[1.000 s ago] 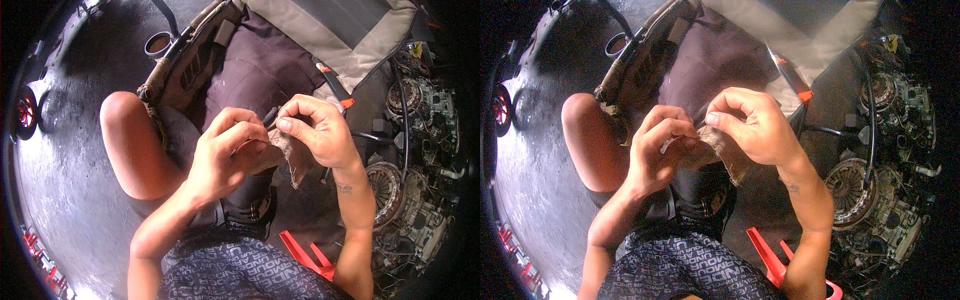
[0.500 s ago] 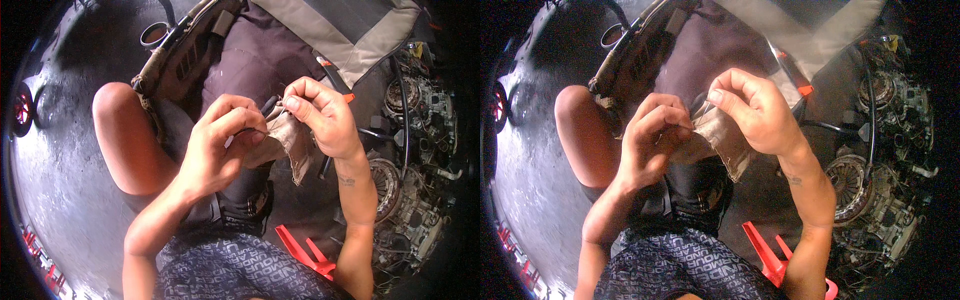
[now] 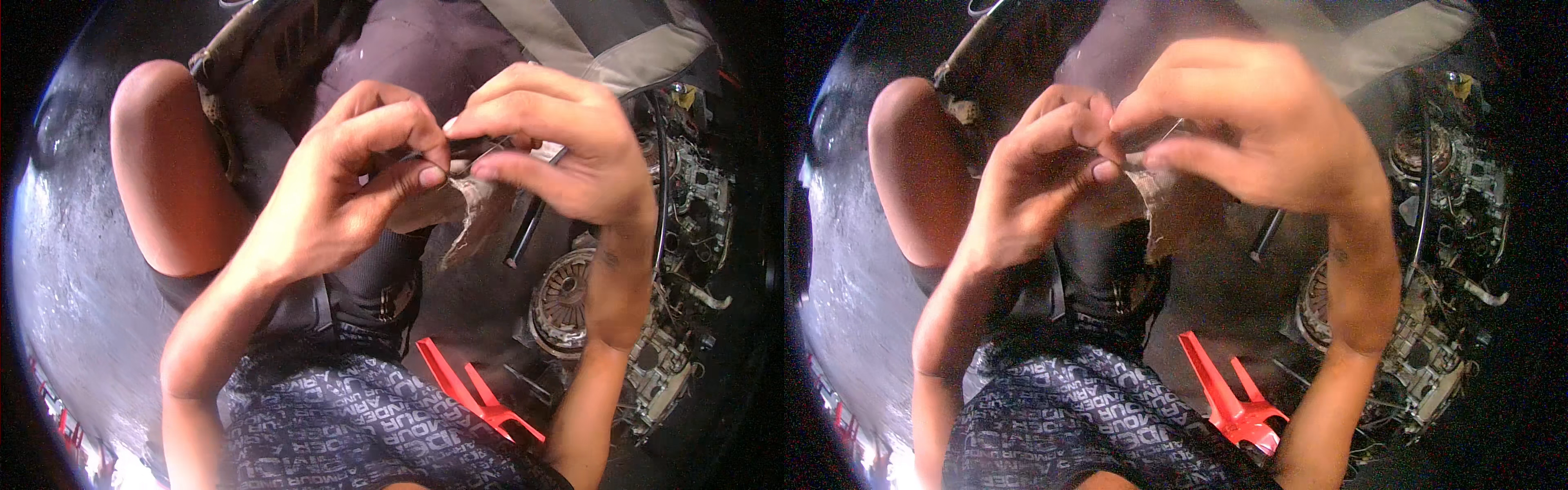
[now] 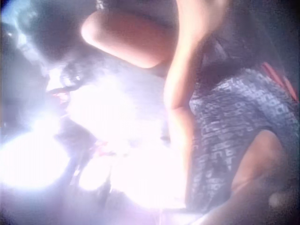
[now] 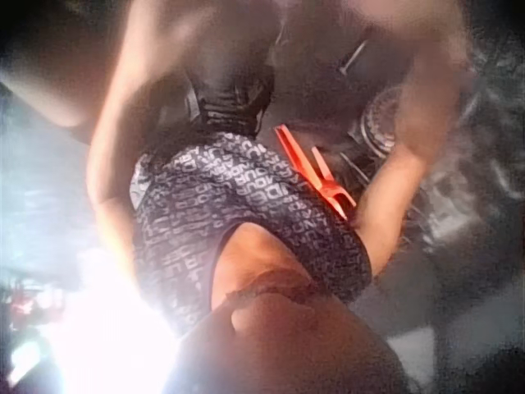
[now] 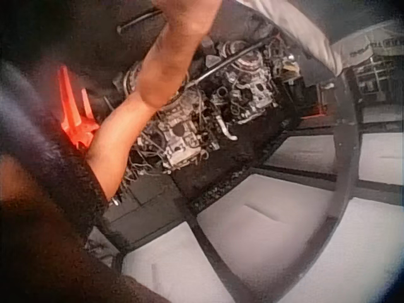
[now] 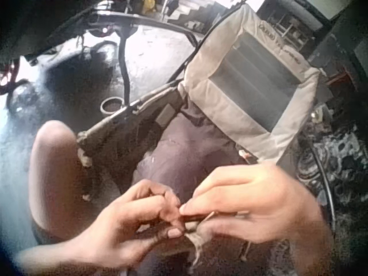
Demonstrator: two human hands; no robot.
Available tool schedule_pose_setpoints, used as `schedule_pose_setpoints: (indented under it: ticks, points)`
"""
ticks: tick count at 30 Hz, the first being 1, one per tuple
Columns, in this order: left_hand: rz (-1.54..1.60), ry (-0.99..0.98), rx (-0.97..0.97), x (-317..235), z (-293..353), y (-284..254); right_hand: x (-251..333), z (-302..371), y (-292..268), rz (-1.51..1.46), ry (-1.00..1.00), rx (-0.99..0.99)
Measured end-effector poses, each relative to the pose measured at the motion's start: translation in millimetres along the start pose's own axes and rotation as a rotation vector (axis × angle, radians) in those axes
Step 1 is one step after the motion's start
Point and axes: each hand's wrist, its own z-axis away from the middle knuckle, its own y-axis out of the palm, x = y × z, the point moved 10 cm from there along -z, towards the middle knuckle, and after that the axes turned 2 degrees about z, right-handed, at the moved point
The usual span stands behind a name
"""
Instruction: Repairing a tear in a folding chair's fabric by sewing on a patch using a needle and thread.
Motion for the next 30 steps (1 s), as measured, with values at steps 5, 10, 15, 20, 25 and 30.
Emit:
schedule_pose_setpoints:
  ticks: [5,10,15,20,25,30]
  points:
    - [0.086,-0.121,0.004,17,3,1,15,-13,12,0.257,-0.053,0.173]
    - [0.325,-0.285,-0.022,33,10,-3,21,-26,19,0.455,0.000,0.270]
    - [0.247,-0.393,0.132,35,6,4,28,-31,22,0.563,0.022,0.413]
    - [0.459,-0.688,0.313,11,-1,5,27,-31,29,0.563,0.019,0.464]
    - [0.499,-0.608,0.377,14,3,12,29,-32,32,0.559,0.027,0.505]
    - [0.063,-0.579,0.230,12,0,5,23,-32,39,0.544,0.028,0.530]
